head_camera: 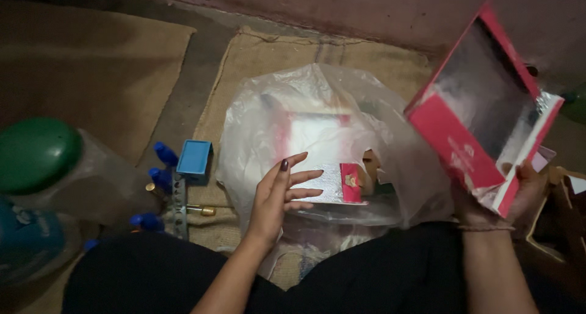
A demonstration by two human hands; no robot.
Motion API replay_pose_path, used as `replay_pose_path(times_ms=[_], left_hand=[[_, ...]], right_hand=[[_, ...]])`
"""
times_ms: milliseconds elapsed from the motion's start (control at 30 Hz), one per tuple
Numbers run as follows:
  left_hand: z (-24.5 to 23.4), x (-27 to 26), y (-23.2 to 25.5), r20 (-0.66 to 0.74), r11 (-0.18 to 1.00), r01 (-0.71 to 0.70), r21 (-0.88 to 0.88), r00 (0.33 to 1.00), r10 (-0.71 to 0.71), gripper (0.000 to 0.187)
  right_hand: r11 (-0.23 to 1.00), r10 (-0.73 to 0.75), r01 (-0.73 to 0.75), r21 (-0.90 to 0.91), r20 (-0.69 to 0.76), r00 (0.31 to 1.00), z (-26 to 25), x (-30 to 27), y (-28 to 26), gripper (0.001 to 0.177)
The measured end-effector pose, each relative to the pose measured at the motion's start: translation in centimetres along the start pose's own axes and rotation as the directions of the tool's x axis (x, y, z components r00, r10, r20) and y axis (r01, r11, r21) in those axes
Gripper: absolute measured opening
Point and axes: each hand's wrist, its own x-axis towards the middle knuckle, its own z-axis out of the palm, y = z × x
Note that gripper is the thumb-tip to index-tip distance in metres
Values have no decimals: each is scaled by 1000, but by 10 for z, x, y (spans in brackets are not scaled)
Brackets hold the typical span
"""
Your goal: The person assembles red cardboard frames by folding and tucking flaps, then places them aside. They then open a white cardboard box and remove small white paper pieces from inside.
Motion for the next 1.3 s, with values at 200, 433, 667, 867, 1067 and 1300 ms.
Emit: replay_pose_path(times_ms=[200,433,667,867,1067,1300], left_hand=[[0,2,-6,8,1000,23,1,1000,-23,66],[4,4,-20,117,999,29,30,993,-32,61],[4,6,-35,159,999,37,39,986,-43,58],[4,6,-39,182,999,27,33,983,-33,56],[6,4,-37,181,997,37,72,982,-50,56],[5,5,-41,195,996,8,88,980,-25,56]], right_hand=[[991,-86,103,-89,174,981,7,-5,-5,85],[996,-94,93,15,210,973,-10,10,-6,81],[992,-107,92,87,194,975,-31,21,-3,67],[959,-58,6,284,173,983,-60,42,2,54],[859,8,-50,509,84,996,-92,67,6,50],[923,80,-66,379,-21,997,-124,90,11,48]])
